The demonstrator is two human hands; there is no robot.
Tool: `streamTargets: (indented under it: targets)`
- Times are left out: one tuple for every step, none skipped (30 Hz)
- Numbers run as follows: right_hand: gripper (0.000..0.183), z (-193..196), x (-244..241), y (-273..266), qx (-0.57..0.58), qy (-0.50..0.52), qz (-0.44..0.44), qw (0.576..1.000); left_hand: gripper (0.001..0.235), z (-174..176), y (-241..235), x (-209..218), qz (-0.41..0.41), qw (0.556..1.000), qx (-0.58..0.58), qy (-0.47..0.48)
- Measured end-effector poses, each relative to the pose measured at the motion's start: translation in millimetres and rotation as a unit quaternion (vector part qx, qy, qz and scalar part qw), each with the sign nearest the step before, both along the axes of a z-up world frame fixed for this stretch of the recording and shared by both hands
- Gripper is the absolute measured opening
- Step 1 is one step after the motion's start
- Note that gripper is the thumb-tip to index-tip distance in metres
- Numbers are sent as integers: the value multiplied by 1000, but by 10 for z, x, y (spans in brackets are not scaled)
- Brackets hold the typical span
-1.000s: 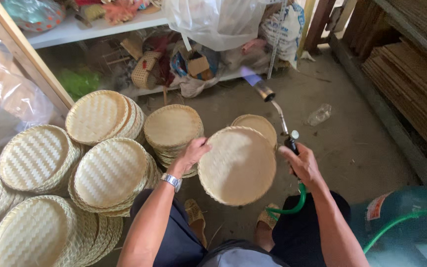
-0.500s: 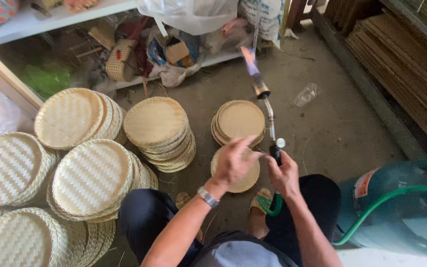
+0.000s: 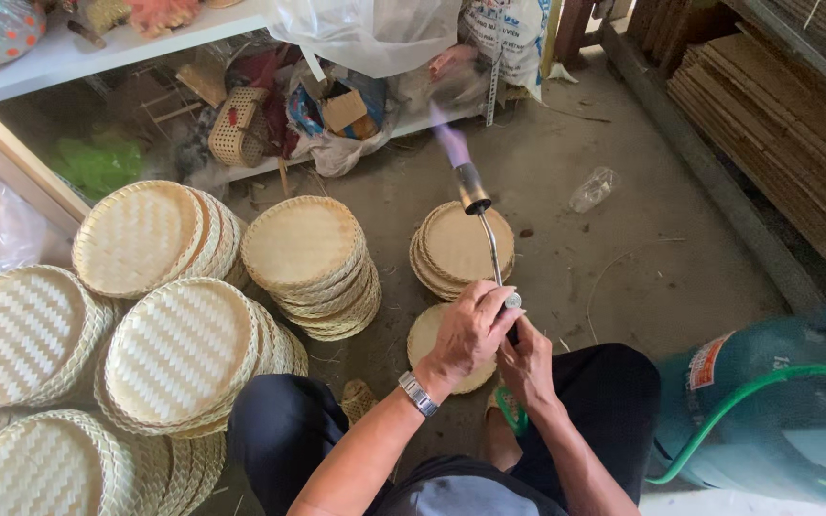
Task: The person uses a handheld propane torch to heat the surface of stacked woven baskets. They pick up each basket, pass the flame over its surface, and place it back on the stack. The process is repeated for multiple baskets.
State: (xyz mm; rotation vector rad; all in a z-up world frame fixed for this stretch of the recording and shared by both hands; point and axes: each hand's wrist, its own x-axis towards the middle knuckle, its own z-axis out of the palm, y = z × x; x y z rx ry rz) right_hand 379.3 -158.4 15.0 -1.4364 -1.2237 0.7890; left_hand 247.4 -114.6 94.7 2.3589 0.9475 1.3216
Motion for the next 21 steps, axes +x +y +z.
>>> streamTargets:
  targets:
    - [12, 0, -2, -1, 6, 11, 5, 1000, 31, -1, -4, -3, 1, 1000, 0, 1]
    - [13, 1, 0, -3, 2, 4, 3, 1000, 30, 2, -8, -5, 1, 1000, 1, 2]
    - [13, 0, -2, -11, -3, -2, 1, 1000, 30, 4, -15, -7, 1, 1000, 0, 3]
    - [14, -1, -4, -14, -8, -8, -1, 1000, 30, 7, -21, -10, 3, 1000, 0, 5]
    - [14, -1, -6, -11, -11, -12, -1, 1000, 30, 13, -19, -12, 4, 1000, 0, 7]
    - [14, -2, -5, -5, -13, -15, -2, 1000, 30, 18, -14, -14, 4, 1000, 1, 9]
    - [15, -5, -2, -4, -17, -19, -3, 1000, 30, 20, -13, -12, 4, 1000, 2, 11]
    - [16, -9, 2, -3, -19, -34, -7, 999, 30, 21, -11, -9, 3, 1000, 4, 14]
    - [17, -11, 6, 6, -22, -50, -11, 998, 30, 24, -6, -6, 2, 1000, 6, 16]
    - [17, -13, 10, 13, -24, -65, -15, 997, 29, 26, -4, -4, 6, 1000, 9, 15]
    - [16, -17, 10, 14, -16, -54, -10, 998, 29, 25, -9, -5, 9, 1000, 11, 15]
    - [16, -21, 11, 12, -7, -42, -4, 999, 28, 25, -15, -6, 13, 1000, 13, 14]
    - [15, -23, 11, 13, 3, -31, 1, 1000, 29, 28, -17, -5, 15, 1000, 8, 15]
    - [14, -25, 11, 14, -4, -33, 0, 999, 29, 31, -18, -3, 17, 1000, 3, 15]
    - [14, -27, 10, 11, -10, -36, -2, 999, 29, 36, -19, -3, 18, 1000, -2, 16]
    - [14, -30, 9, 10, -17, -38, -3, 999, 29, 41, -17, -3, 19, 1000, -3, 20]
    - [14, -37, 6, 9, -21, -31, -2, 999, 30, 40, -16, -4, 20, 1000, -5, 24]
    - [14, -42, 2, 8, -25, -25, -1, 999, 30, 39, -12, -8, 20, 999, -6, 27]
    - [14, -37, 4, 10, -29, -18, 1, 999, 32, 41, -7, -9, 19, 1000, -3, 22]
    - [14, -29, 6, 16, -36, 1, 3, 999, 34, 39, 2, -11, 17, 1000, 0, 16]
    - [14, -21, 6, 21, -43, 20, 5, 999, 37, 25, 16, -16, 15, 1000, 4, 10]
